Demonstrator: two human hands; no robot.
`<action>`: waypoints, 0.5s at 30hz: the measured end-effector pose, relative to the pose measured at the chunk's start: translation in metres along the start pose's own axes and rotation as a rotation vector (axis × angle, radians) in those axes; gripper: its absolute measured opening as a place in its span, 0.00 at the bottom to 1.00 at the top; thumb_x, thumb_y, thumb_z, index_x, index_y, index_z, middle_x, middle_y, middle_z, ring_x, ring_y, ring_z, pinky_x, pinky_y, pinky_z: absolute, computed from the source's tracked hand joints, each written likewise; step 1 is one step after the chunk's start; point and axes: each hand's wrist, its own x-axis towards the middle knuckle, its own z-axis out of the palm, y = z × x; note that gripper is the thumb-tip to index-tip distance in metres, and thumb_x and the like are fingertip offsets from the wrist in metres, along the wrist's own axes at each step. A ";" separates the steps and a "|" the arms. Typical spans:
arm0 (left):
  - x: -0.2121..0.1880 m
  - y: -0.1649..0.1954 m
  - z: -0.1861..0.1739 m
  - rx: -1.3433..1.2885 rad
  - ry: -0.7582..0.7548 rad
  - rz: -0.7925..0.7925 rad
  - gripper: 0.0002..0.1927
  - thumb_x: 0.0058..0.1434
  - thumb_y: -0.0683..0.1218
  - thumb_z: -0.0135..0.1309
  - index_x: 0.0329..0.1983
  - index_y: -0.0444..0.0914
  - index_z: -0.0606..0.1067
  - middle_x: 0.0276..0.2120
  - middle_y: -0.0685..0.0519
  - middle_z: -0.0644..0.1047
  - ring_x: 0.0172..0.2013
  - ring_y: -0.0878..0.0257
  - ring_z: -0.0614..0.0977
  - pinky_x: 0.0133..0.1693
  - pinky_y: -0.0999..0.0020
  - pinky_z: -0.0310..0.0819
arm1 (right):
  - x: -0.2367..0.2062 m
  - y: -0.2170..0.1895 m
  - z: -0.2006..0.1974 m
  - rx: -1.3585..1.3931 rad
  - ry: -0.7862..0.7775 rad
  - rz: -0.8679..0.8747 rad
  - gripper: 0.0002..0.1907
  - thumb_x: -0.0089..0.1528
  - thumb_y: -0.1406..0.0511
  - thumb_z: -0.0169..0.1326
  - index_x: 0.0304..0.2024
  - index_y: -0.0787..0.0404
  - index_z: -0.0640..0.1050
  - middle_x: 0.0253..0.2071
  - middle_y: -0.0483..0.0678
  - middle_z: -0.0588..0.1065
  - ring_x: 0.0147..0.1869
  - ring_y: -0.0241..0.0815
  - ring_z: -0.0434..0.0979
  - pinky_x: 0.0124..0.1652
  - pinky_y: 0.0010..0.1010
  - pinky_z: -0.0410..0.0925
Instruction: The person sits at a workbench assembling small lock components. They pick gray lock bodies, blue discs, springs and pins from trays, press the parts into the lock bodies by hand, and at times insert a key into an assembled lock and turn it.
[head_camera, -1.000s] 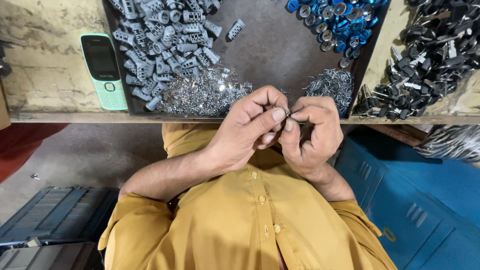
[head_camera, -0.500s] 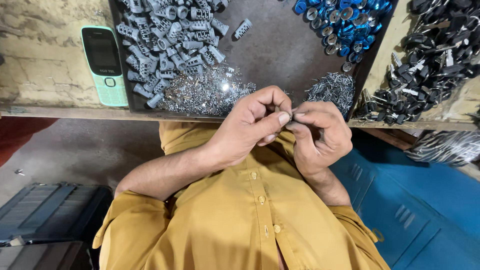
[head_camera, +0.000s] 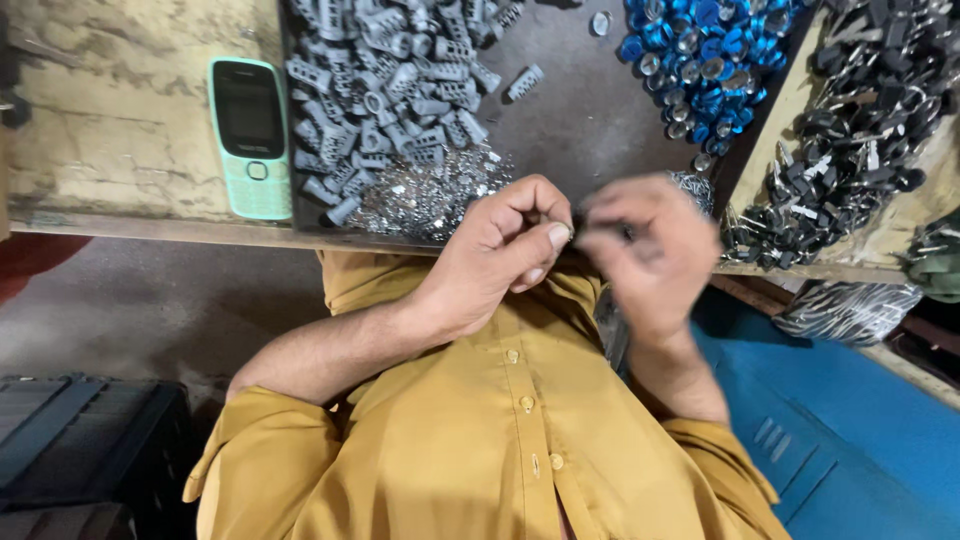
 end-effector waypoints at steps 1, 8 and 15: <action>-0.003 0.004 -0.004 -0.017 0.004 0.023 0.02 0.73 0.40 0.50 0.43 0.38 0.70 0.30 0.62 0.67 0.28 0.76 0.66 0.28 0.79 0.57 | 0.013 0.003 -0.007 -0.076 -0.019 -0.031 0.10 0.62 0.76 0.65 0.42 0.63 0.77 0.42 0.50 0.77 0.44 0.41 0.77 0.44 0.27 0.71; -0.020 0.022 -0.016 0.052 0.038 0.115 0.03 0.72 0.40 0.51 0.41 0.38 0.70 0.30 0.62 0.67 0.28 0.76 0.66 0.28 0.78 0.58 | 0.106 0.005 0.025 -0.473 -0.242 -0.571 0.17 0.54 0.72 0.68 0.45 0.63 0.79 0.47 0.53 0.75 0.47 0.54 0.78 0.44 0.39 0.72; -0.030 0.026 -0.020 0.240 0.111 0.274 0.03 0.71 0.38 0.52 0.41 0.38 0.70 0.34 0.62 0.67 0.32 0.76 0.64 0.32 0.78 0.59 | 0.105 -0.021 0.013 -0.331 -0.158 -0.300 0.17 0.62 0.78 0.60 0.53 0.65 0.78 0.47 0.52 0.74 0.47 0.45 0.75 0.46 0.34 0.71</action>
